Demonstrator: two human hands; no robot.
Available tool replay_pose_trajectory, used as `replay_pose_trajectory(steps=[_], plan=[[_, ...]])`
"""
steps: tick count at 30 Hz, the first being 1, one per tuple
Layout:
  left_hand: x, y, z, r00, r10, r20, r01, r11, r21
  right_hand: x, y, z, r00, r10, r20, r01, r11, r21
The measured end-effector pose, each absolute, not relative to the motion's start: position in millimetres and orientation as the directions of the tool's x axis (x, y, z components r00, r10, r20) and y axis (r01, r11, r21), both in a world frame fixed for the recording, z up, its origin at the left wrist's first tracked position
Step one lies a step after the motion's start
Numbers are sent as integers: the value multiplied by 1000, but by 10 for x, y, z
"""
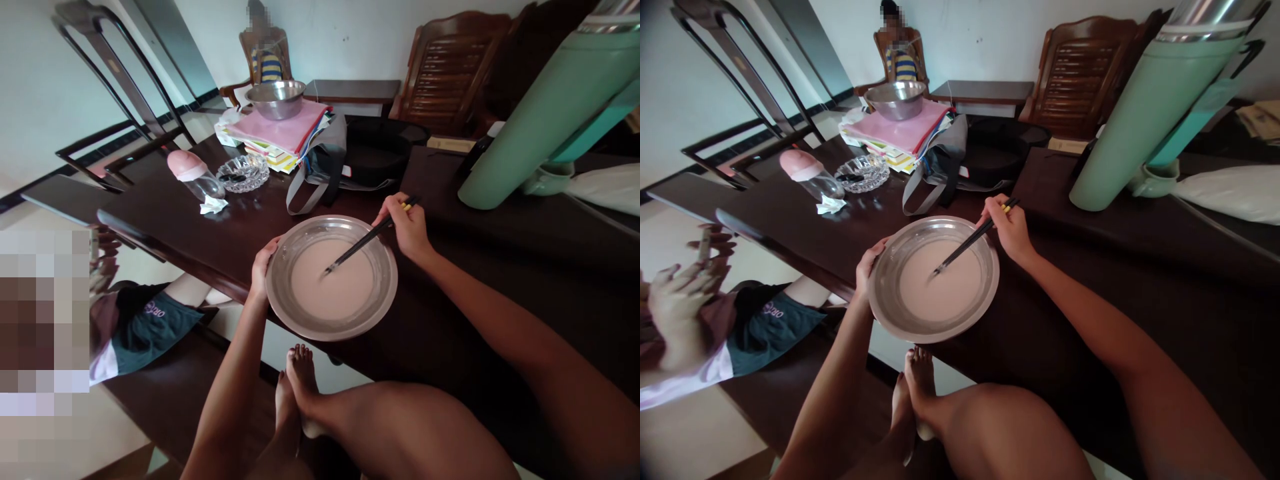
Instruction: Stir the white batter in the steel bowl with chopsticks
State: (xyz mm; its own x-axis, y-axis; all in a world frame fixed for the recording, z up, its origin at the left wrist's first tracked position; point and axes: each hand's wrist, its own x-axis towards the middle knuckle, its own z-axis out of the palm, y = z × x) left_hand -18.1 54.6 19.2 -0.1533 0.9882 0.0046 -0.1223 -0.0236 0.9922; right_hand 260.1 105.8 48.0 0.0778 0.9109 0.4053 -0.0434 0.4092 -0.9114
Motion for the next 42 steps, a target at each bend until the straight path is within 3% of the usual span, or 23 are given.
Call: replay_pose_trajectory(steps=[3, 7, 13, 18, 23, 28, 33, 39, 42], plan=[[-182, 546, 189, -147, 989, 3, -106, -19, 994, 2600, 1054, 488, 129, 910, 394, -84, 406, -910], [-180, 545, 191, -159, 987, -5, -95, -11, 995, 2584, 1039, 483, 0, 924, 382, -67, 382, -922], [-171, 547, 198, -152, 988, -3, -114, -15, 993, 2628, 1103, 455, 165, 895, 414, -62, 428, -901], [-170, 550, 188, -160, 987, -1, -135, -21, 991, 2592, 1063, 455, 22, 923, 383, -57, 384, -922], [-186, 555, 153, -161, 987, 9, -122, -29, 992, 2623, 1104, 443, 184, 880, 438, -51, 454, -889], [-197, 562, 144, -149, 988, 28, -127, -47, 991, 2595, 1059, 462, 19, 908, 418, -43, 418, -907], [-187, 557, 153, -148, 989, 28, -123, -46, 991, 2625, 1099, 442, 188, 871, 455, -56, 472, -880], [-190, 565, 144, -142, 989, 38, -116, -54, 992, 2592, 1055, 445, 41, 903, 428, -25, 429, -903], [-189, 565, 140, -132, 990, 47, -116, -62, 991, 2612, 1088, 446, 166, 874, 457, -36, 468, -883]])
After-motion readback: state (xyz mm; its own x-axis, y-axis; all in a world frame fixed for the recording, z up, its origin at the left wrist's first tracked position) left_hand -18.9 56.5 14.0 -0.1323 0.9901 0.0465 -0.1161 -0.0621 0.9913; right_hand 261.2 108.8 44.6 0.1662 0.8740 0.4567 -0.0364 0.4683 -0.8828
